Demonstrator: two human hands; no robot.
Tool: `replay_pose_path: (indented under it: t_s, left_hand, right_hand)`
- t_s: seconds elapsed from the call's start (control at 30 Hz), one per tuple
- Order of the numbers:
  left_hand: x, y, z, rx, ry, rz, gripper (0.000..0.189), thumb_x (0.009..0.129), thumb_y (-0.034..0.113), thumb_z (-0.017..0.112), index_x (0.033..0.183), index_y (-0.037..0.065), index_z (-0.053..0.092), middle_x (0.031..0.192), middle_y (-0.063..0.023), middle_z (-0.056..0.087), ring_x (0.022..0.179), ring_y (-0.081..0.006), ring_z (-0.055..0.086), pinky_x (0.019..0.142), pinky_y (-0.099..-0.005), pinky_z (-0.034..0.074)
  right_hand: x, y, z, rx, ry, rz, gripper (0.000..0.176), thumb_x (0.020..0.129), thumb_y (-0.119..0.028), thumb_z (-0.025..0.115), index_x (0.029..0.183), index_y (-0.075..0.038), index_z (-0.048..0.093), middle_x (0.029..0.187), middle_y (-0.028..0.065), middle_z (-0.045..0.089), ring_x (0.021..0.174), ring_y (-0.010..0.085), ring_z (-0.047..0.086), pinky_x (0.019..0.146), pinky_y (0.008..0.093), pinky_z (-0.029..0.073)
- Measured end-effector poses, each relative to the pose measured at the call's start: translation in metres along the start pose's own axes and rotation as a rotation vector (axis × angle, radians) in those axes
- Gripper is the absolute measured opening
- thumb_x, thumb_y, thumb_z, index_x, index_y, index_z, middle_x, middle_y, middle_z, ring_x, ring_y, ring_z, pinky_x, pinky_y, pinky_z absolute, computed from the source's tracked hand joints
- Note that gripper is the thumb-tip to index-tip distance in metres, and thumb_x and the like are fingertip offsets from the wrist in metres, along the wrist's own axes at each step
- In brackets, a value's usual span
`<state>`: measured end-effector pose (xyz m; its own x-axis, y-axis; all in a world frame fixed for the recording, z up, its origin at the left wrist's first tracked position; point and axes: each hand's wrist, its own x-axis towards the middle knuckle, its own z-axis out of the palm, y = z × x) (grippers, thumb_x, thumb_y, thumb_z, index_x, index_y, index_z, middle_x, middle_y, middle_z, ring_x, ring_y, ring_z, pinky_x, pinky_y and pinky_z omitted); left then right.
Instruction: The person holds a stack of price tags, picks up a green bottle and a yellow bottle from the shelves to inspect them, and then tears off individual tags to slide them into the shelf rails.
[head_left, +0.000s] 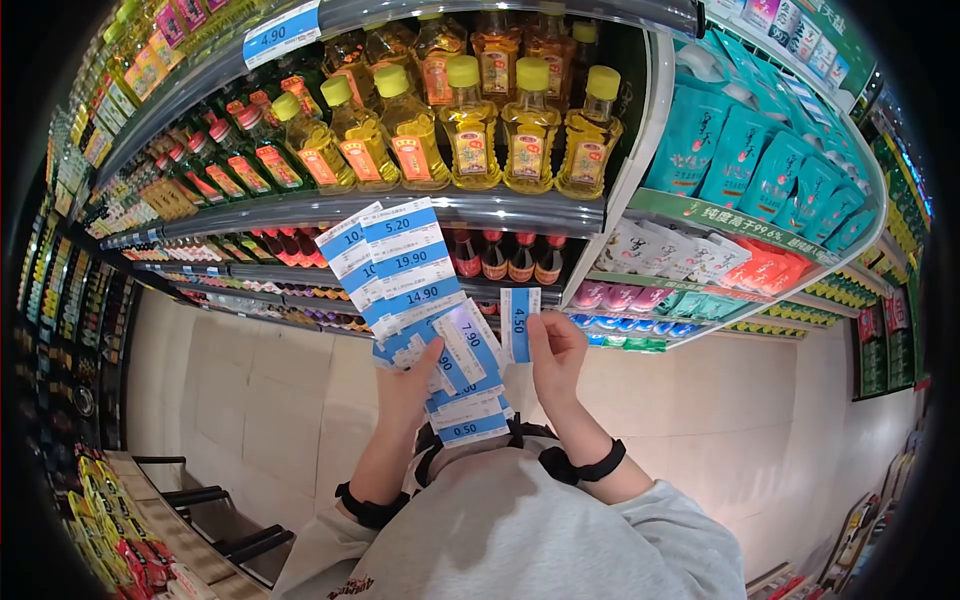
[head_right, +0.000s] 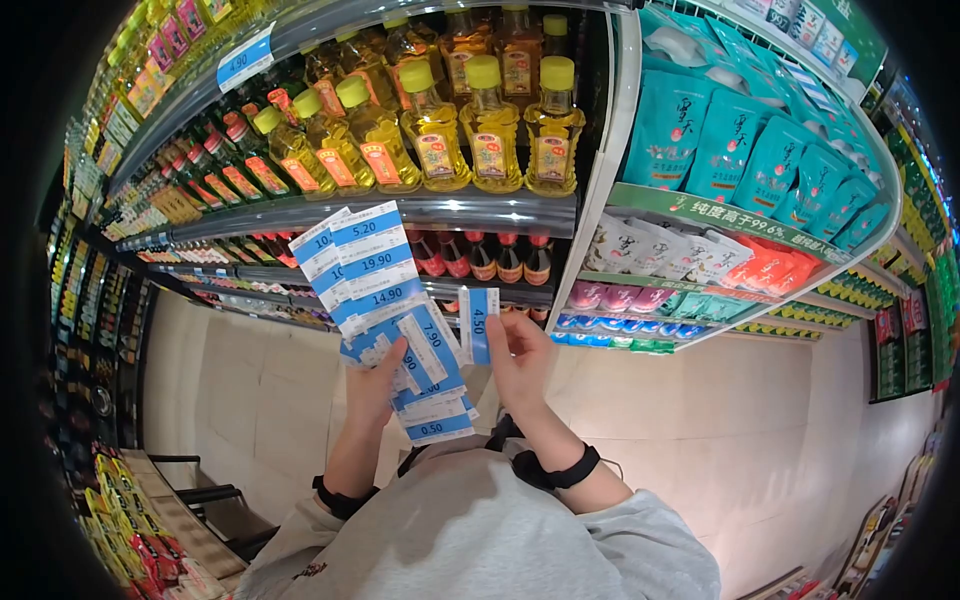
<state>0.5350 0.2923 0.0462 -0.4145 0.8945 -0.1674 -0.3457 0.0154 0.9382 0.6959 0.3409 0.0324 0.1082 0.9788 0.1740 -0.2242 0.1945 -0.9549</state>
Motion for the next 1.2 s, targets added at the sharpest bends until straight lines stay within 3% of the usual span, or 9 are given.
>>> replay_pose_path:
  t_s: [0.1,0.43,0.5,0.63,0.77,0.83,0.9,1.07,1.2]
  left_hand:
    - [0.001,0.003,-0.003,0.006,0.031,-0.007,0.035,0.076,0.004,0.063,0.107,-0.001,0.048,0.100,-0.0124,0.058,0.085,-0.0185,0.059,0.070,-0.0288,0.051]
    - [-0.002,-0.001,-0.006,-0.126,0.042,-0.129,0.036,0.076,0.005,0.063,0.108,-0.001,0.048,0.102,-0.0110,0.057,0.090,-0.0193,0.057,0.077,-0.0311,0.048]
    - [-0.002,-0.001,-0.012,-0.104,0.101,-0.119,0.037,0.076,0.006,0.064,0.109,-0.002,0.048,0.103,-0.0109,0.057,0.092,-0.0196,0.056,0.079,-0.0311,0.046]
    - [0.005,0.006,-0.027,-0.005,0.251,-0.028,0.039,0.076,0.012,0.066,0.108,-0.004,0.050,0.104,-0.0101,0.057,0.093,-0.0200,0.055,0.081,-0.0301,0.044]
    - [0.004,0.017,-0.033,-0.065,0.206,-0.103,0.037,0.076,0.010,0.065,0.107,-0.004,0.051,0.104,-0.0097,0.056,0.090,-0.0196,0.056,0.078,-0.0300,0.046]
    - [0.004,0.016,-0.037,-0.124,0.239,-0.133,0.035,0.077,0.007,0.063,0.107,-0.004,0.050,0.103,-0.0096,0.056,0.089,-0.0193,0.057,0.076,-0.0302,0.047]
    - [0.002,0.018,-0.037,-0.140,0.216,-0.084,0.034,0.077,0.006,0.062,0.108,-0.003,0.049,0.103,-0.0097,0.056,0.089,-0.0193,0.057,0.076,-0.0303,0.047]
    - [-0.004,0.012,-0.046,-0.190,0.161,0.011,0.035,0.077,0.004,0.061,0.109,0.000,0.048,0.102,-0.0097,0.056,0.089,-0.0196,0.057,0.076,-0.0306,0.047]
    - [-0.008,0.003,-0.057,-0.170,0.192,0.033,0.039,0.078,0.004,0.061,0.114,0.002,0.045,0.106,-0.0077,0.054,0.094,-0.0196,0.054,0.079,-0.0327,0.045]
  right_hand:
    - [0.004,-0.011,-0.001,0.092,-0.217,0.215,0.015,0.084,-0.010,0.055,0.071,-0.001,0.055,0.057,-0.0011,0.052,0.047,0.0023,0.045,0.043,0.0161,0.033]
    - [0.003,-0.010,0.006,0.017,-0.141,0.118,0.016,0.084,-0.011,0.054,0.071,-0.002,0.054,0.056,-0.0022,0.051,0.046,0.0015,0.044,0.041,0.0161,0.032]
    - [0.007,-0.011,0.002,0.048,0.072,0.018,0.016,0.085,-0.010,0.053,0.071,-0.003,0.053,0.054,-0.0026,0.049,0.046,0.0016,0.044,0.041,0.0163,0.032]
    - [0.050,-0.046,-0.021,0.048,0.143,-0.133,0.015,0.086,-0.010,0.051,0.072,-0.003,0.053,0.056,-0.0019,0.049,0.048,0.0020,0.045,0.043,0.0160,0.032]
    - [0.098,-0.138,-0.032,-0.292,0.057,-0.645,0.009,0.084,-0.004,0.050,0.077,0.000,0.053,0.063,0.0044,0.053,0.055,0.0070,0.050,0.049,0.0190,0.039]
    - [0.129,-0.187,-0.026,-0.597,0.124,-0.929,0.002,0.081,0.000,0.052,0.080,0.001,0.053,0.066,0.0090,0.054,0.058,0.0154,0.054,0.054,0.0238,0.041]
    - [0.145,-0.232,-0.009,-0.646,0.055,-1.136,0.005,0.077,0.003,0.053,0.082,0.001,0.053,0.072,0.0126,0.054,0.064,0.0254,0.055,0.058,0.0295,0.043]
    - [0.182,-0.265,0.034,-0.901,-0.176,-1.260,0.005,0.077,-0.002,0.054,0.082,0.000,0.052,0.079,0.0168,0.057,0.076,0.0334,0.055,0.064,0.0369,0.045]
    - [0.193,-0.262,0.050,-0.916,-0.131,-1.217,0.008,0.079,-0.008,0.052,0.083,-0.001,0.052,0.073,0.0171,0.056,0.070,0.0347,0.055,0.061,0.0402,0.045]
